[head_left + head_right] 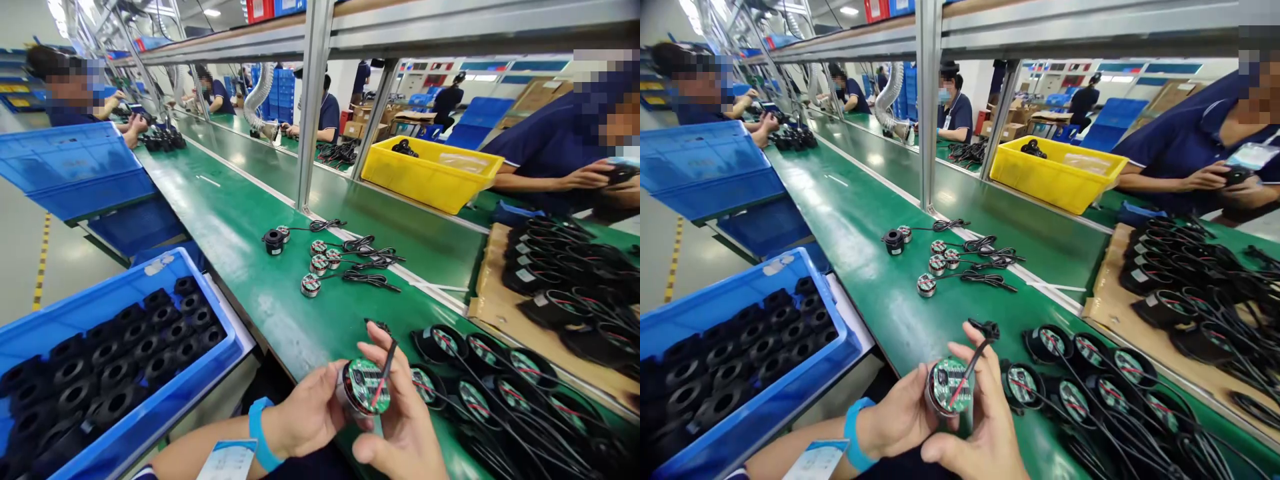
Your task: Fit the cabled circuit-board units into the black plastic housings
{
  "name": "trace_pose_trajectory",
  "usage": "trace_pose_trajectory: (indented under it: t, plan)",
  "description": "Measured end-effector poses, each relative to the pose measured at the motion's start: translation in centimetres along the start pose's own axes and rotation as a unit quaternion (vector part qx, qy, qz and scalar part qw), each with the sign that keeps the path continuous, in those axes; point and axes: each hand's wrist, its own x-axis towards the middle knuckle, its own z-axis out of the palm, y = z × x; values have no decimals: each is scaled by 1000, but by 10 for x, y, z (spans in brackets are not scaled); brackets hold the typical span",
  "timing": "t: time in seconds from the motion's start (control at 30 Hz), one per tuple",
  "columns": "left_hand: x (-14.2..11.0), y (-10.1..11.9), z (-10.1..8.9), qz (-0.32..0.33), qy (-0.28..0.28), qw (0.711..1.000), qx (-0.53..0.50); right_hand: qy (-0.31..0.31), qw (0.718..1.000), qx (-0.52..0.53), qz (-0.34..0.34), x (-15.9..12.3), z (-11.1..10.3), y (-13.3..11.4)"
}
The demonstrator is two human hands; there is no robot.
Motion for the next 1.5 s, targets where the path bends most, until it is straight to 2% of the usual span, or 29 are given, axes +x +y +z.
trace_pose_trajectory:
  t: [0.13,0.3,0.43,0.7,0.9,1.13,1.33,1.5]
  plan:
    - [-12,-1,-9,-28,23,999,-9,-67,996,36,48,-8,5,-8]
    - [-23,0,-7,-19,26,999,29,-59,992,88,65,-14,11,-18]
    - [-26,-2,-7,-18,14,996,81,-30,996,73,43,-14,14,-22]
    - [-29,-6,-11,-35,23,997,60,11,999,-1,-49,-10,10,-27]
    - [-28,13,-2,-36,30,995,91,-18,998,-32,-58,-5,7,-17]
    - [-33,26,7,-46,52,972,226,-64,996,-51,-47,-9,8,-2]
    - [-30,34,15,-36,56,942,330,-58,988,-112,-83,-5,5,-2]
    - [-29,30,12,-59,58,946,313,-42,988,-104,-110,-4,6,-1]
